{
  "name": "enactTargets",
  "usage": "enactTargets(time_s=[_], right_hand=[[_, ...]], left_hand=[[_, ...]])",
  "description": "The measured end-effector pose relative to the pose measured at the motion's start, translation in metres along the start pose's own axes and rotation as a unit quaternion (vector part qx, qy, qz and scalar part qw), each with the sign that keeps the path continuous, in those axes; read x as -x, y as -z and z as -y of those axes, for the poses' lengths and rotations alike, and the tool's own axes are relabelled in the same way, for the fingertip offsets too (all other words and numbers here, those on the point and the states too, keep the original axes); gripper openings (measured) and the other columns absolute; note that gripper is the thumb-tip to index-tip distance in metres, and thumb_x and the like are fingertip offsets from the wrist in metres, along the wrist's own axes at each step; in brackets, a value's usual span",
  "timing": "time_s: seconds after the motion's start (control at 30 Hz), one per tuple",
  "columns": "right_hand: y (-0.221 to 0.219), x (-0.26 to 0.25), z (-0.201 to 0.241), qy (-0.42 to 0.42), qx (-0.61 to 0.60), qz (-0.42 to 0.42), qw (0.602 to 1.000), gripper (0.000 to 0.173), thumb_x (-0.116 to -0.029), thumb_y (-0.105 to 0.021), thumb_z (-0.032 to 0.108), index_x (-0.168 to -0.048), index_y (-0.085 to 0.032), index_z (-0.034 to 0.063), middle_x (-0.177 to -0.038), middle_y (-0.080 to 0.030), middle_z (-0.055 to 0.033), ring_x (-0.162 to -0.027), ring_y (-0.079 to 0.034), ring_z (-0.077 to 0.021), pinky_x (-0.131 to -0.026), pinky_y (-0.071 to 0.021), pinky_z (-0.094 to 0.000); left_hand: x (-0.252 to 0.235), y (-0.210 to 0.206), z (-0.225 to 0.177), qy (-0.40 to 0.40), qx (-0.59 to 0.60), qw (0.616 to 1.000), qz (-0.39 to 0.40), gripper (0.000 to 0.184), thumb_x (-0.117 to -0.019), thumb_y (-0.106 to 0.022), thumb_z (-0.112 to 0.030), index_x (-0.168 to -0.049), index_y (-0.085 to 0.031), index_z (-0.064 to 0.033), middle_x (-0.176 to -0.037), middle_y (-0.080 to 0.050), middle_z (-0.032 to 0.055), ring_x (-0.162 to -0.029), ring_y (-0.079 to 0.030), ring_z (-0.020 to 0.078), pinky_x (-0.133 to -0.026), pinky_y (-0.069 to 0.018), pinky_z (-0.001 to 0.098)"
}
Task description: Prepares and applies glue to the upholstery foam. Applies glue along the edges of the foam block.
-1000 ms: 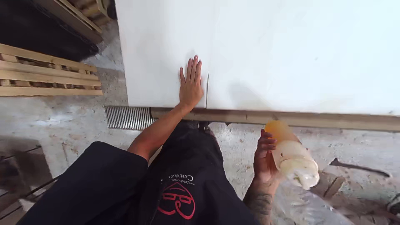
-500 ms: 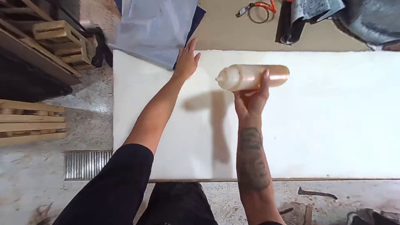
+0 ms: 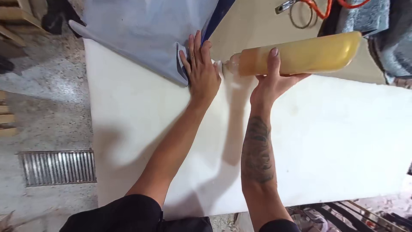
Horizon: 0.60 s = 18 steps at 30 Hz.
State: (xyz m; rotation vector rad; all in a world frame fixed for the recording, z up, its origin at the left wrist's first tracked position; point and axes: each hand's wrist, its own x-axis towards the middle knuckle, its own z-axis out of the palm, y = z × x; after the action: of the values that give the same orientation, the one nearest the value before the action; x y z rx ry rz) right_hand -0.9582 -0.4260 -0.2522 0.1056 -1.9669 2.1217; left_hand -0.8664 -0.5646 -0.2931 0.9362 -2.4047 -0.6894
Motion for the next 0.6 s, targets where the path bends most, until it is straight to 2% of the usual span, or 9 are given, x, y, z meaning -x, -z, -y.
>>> enactTargets(time_s=[0.07, 0.1, 0.13, 0.2, 0.3, 0.37, 0.43, 0.47, 0.6], right_hand=[[-0.007, 0.017, 0.004, 0.106, 0.083, -0.011, 0.991, 0.132, -0.0718, -0.096, 0.021, -0.154, 0.004, -0.0048, -0.145, -0.041, -0.0289, -0.128, -0.058, -0.0346, -0.091, -0.0634, -0.0476], [-0.008, 0.03, 0.007, 0.163, 0.124, -0.004, 0.979, 0.129, -0.0717, -0.095, 0.02, -0.152, 0.0, -0.0111, -0.146, -0.04, -0.0313, -0.132, -0.054, -0.0326, -0.102, -0.0571, -0.0434], [-0.008, 0.044, 0.01, 0.199, 0.165, 0.003, 0.966, 0.123, -0.0727, -0.095, 0.021, -0.15, -0.006, -0.0142, -0.143, -0.042, -0.0311, -0.132, -0.054, -0.0301, -0.106, -0.0538, -0.0412], [-0.004, 0.069, 0.014, 0.229, 0.231, 0.018, 0.945, 0.105, -0.0782, -0.092, 0.027, -0.147, -0.022, -0.0121, -0.136, -0.052, -0.022, -0.127, -0.058, -0.0217, -0.106, -0.0535, -0.0377], [-0.001, 0.089, 0.016, 0.269, 0.199, -0.006, 0.942, 0.088, -0.0715, -0.096, 0.02, -0.133, -0.041, -0.0112, -0.122, -0.064, -0.0174, -0.115, -0.067, -0.0208, -0.098, -0.0594, -0.0401], [0.008, 0.105, 0.022, 0.272, 0.183, -0.017, 0.944, 0.088, -0.0694, -0.097, 0.016, -0.133, -0.042, -0.0118, -0.121, -0.064, -0.018, -0.114, -0.067, -0.0222, -0.097, -0.0595, -0.0409], [0.022, 0.122, 0.032, 0.263, 0.185, -0.018, 0.947, 0.086, -0.0702, -0.096, 0.015, -0.133, -0.043, -0.0116, -0.12, -0.064, -0.0171, -0.114, -0.067, -0.0214, -0.096, -0.0595, -0.0405], [0.031, 0.133, 0.036, 0.247, 0.196, -0.017, 0.949, 0.084, -0.0714, -0.095, 0.016, -0.132, -0.044, -0.0111, -0.119, -0.065, -0.0156, -0.113, -0.068, -0.0198, -0.096, -0.0596, -0.0395], [0.075, 0.178, 0.048, 0.234, 0.177, -0.01, 0.956, 0.079, -0.0693, -0.096, 0.013, -0.128, -0.048, -0.0086, -0.114, -0.068, -0.0127, -0.109, -0.07, -0.019, -0.093, -0.0615, -0.0398]], left_hand=[[0.0, -0.001, 0.001, 0.003, 0.012, 1.0, -0.007, 0.051, -0.0879, -0.065, -0.025, -0.136, -0.055, -0.0108, -0.165, -0.034, 0.0131, -0.157, -0.019, 0.0305, -0.125, -0.0038, 0.0637], [0.001, -0.001, 0.001, 0.002, 0.025, 1.0, -0.014, 0.052, -0.0881, -0.064, -0.026, -0.136, -0.056, -0.0095, -0.164, -0.035, 0.0148, -0.157, -0.021, 0.032, -0.125, -0.0045, 0.0639], [0.002, 0.001, 0.001, 0.0, 0.035, 0.999, -0.018, 0.051, -0.0898, -0.062, -0.028, -0.137, -0.056, -0.0089, -0.164, -0.035, 0.016, -0.157, -0.021, 0.0331, -0.125, -0.0048, 0.0638], [0.004, 0.003, 0.003, -0.005, 0.046, 0.999, -0.024, 0.053, -0.0926, -0.059, -0.031, -0.141, -0.054, -0.0088, -0.164, -0.035, 0.0173, -0.157, -0.02, 0.0338, -0.125, -0.0044, 0.0629], [0.008, 0.006, 0.005, -0.022, 0.03, 0.999, -0.02, 0.065, -0.0995, -0.058, -0.041, -0.151, -0.044, -0.0038, -0.166, -0.028, 0.021, -0.157, -0.016, 0.0368, -0.125, -0.0041, 0.0634], [0.019, 0.012, 0.005, -0.037, 0.0, 0.999, 0.01, 0.071, -0.1039, -0.049, -0.045, -0.157, -0.035, 0.0005, -0.169, -0.02, 0.0214, -0.158, -0.012, 0.0362, -0.125, -0.0026, 0.0639], [0.04, 0.019, 0.006, -0.059, -0.044, 0.996, 0.041, 0.072, -0.1068, -0.038, -0.047, -0.159, -0.029, 0.0008, -0.17, -0.018, 0.019, -0.159, -0.013, 0.0336, -0.125, -0.005, 0.0634], [0.054, 0.025, 0.007, -0.073, -0.065, 0.994, 0.054, 0.07, -0.1077, -0.034, -0.047, -0.16, -0.028, -0.0006, -0.17, -0.018, 0.0175, -0.159, -0.013, 0.0321, -0.125, -0.0059, 0.0627], [0.121, 0.053, 0.011, -0.105, -0.106, 0.981, 0.121, 0.067, -0.1073, -0.03, -0.045, -0.165, -0.02, -0.0138, -0.172, -0.01, 0.0152, -0.16, -0.003, 0.0324, -0.124, 0.0032, 0.0669]])
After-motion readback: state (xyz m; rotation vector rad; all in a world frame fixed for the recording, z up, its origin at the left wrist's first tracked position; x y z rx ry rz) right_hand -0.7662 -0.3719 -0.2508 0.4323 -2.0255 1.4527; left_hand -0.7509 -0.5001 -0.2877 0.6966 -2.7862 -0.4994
